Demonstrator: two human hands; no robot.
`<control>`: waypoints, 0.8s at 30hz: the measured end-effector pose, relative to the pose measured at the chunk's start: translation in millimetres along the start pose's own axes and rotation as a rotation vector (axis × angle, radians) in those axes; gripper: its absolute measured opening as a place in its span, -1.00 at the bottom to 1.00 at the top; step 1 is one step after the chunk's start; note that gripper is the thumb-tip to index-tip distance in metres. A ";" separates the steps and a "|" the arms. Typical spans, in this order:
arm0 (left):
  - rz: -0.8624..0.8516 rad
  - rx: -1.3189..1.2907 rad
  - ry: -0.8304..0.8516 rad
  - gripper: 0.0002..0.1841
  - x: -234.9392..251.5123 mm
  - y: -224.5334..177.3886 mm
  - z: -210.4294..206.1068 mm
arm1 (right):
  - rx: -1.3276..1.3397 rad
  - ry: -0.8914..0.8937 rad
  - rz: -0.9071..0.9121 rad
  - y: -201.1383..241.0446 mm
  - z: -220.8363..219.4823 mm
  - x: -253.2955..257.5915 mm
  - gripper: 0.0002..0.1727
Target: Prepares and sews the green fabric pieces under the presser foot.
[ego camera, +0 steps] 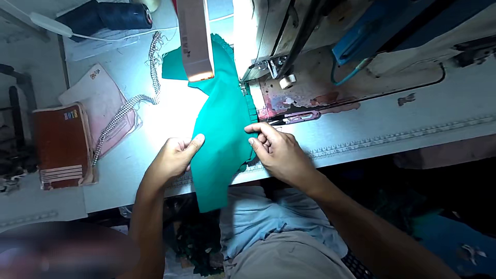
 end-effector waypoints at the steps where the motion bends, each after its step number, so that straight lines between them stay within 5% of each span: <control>1: -0.027 0.120 -0.029 -0.52 0.9 1.5 1.9 | -0.009 -0.002 0.004 0.0 -1.0 0.2 -0.68; 4: -0.086 0.518 -0.227 -0.46 -1.4 -8.1 -1.4 | -0.024 -0.017 0.040 0.4 -4.0 -0.2 -0.69; 7: -0.063 0.649 -0.304 -0.41 -0.1 -20.1 -17.5 | -0.025 -0.024 0.043 0.7 -3.9 -0.9 -0.69; 13: -0.227 0.019 -0.213 -0.82 -1.9 -15.7 -12.2 | 0.058 -0.013 0.009 -0.7 4.7 -1.1 -0.69; 17: -0.110 0.643 -0.360 -0.58 -3.6 -21.2 -1.4 | -0.075 0.059 0.053 6.1 -2.9 2.1 -0.68; 20: -0.513 0.889 -0.450 -0.67 -1.1 -57.7 -23.7 | -0.163 0.059 0.087 8.3 -8.4 1.5 -0.69; 22: -0.893 0.719 -0.332 -0.80 16.0 -71.0 -48.0 | -0.173 0.032 0.109 8.8 -9.9 -0.3 -0.73; 24: -1.037 0.585 -0.183 -0.76 39.7 -62.8 -66.5 | -0.155 0.005 0.112 7.7 -8.9 -3.1 -0.76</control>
Point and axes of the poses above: each hand's wrist, its own x-axis towards the middle knuckle, its own z-axis out of the back of the hand, y = z × x, the point moved 5 cm from there along x, towards the middle knuckle, and after that the axes turned 2 degrees about -y, right-handed, at the moved point
